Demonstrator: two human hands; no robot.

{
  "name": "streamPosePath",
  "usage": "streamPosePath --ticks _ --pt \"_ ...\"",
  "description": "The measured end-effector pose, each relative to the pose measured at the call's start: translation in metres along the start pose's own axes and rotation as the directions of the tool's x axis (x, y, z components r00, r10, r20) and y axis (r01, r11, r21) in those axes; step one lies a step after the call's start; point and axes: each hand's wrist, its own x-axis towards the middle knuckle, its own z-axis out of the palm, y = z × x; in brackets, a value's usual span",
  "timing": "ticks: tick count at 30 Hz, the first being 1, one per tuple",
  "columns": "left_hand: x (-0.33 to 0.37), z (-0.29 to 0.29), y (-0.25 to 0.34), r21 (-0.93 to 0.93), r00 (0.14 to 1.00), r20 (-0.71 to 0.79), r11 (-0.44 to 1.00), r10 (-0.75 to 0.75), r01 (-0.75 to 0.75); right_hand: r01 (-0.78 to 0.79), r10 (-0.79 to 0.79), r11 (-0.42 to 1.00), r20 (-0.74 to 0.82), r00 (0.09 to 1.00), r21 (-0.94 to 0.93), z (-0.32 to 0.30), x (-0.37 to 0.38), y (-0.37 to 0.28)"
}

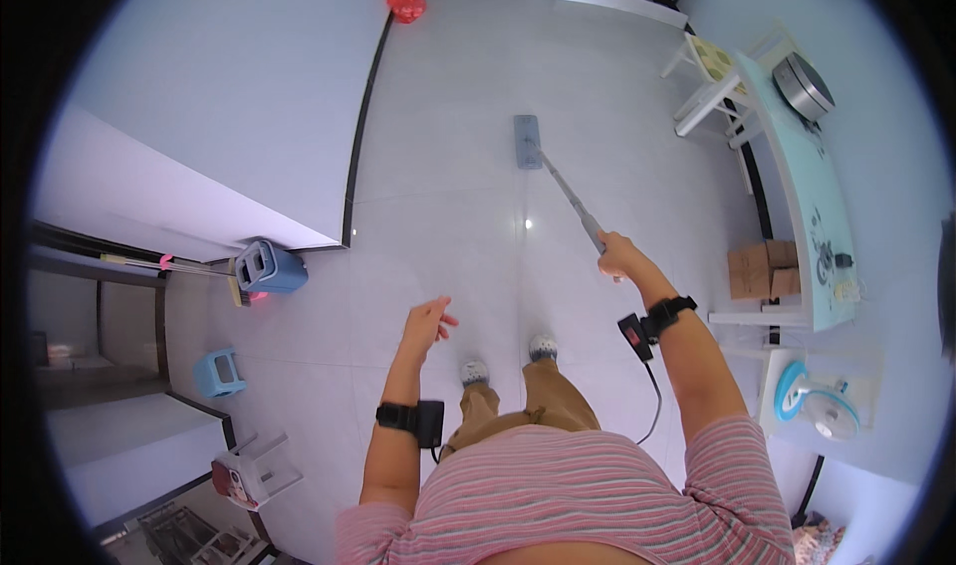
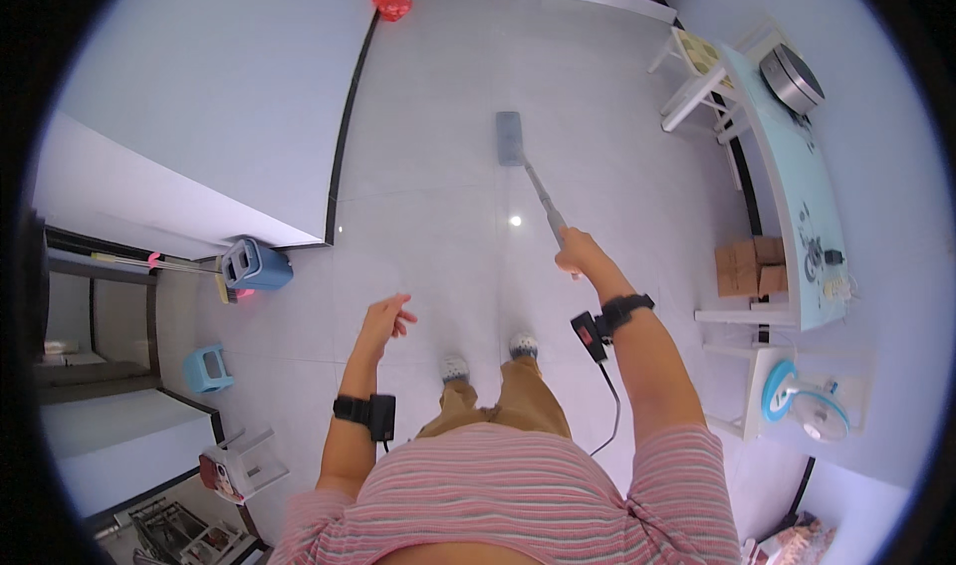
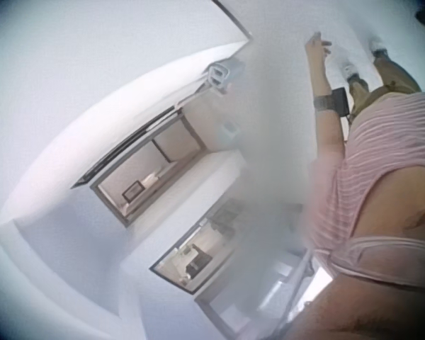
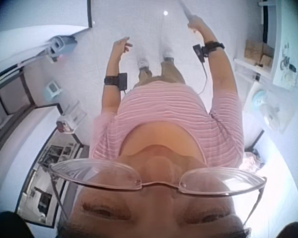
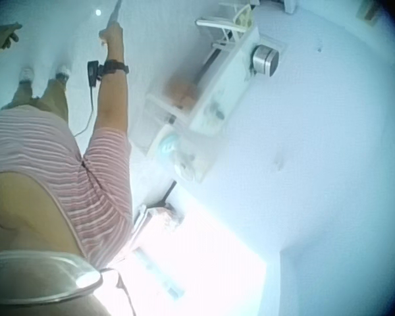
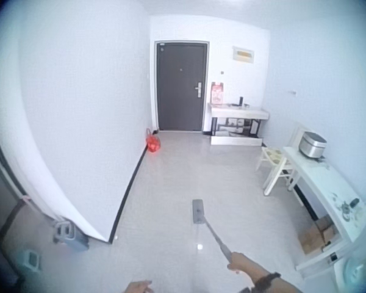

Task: The person is mopping the tiled floor of an apartment using a flat mop, covering the hallway, kitchen area, and rooms.

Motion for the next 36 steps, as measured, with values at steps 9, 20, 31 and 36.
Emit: streamPosePath --ticks 9,20,31,36 --pt "-0.049 -0.003 -0.042 -0.032 0.987 -0.143 0.997 -0.072 0.068 -0.022 0.028 0.990 -0.045 0.999 0.138 0.024 0.093 -0.024" --pt "0.001 0.015 0.013 0.033 0.997 0.029 0.997 0.067 -0.068 0.058 -0.047 0.993 0.105 0.993 -0.102 0.051 -0.050 0.002" --pt "-0.008 -0.035 0.073 0.109 0.939 0.084 0.934 0.332 -0.340 -0.007 0.016 0.992 0.066 0.998 -0.129 0.038 -0.059 -0.058" --pt "-0.037 -0.069 0.153 0.146 0.815 0.211 0.807 0.539 -0.572 -0.028 0.029 0.999 0.019 0.999 -0.030 0.032 -0.015 -0.091"
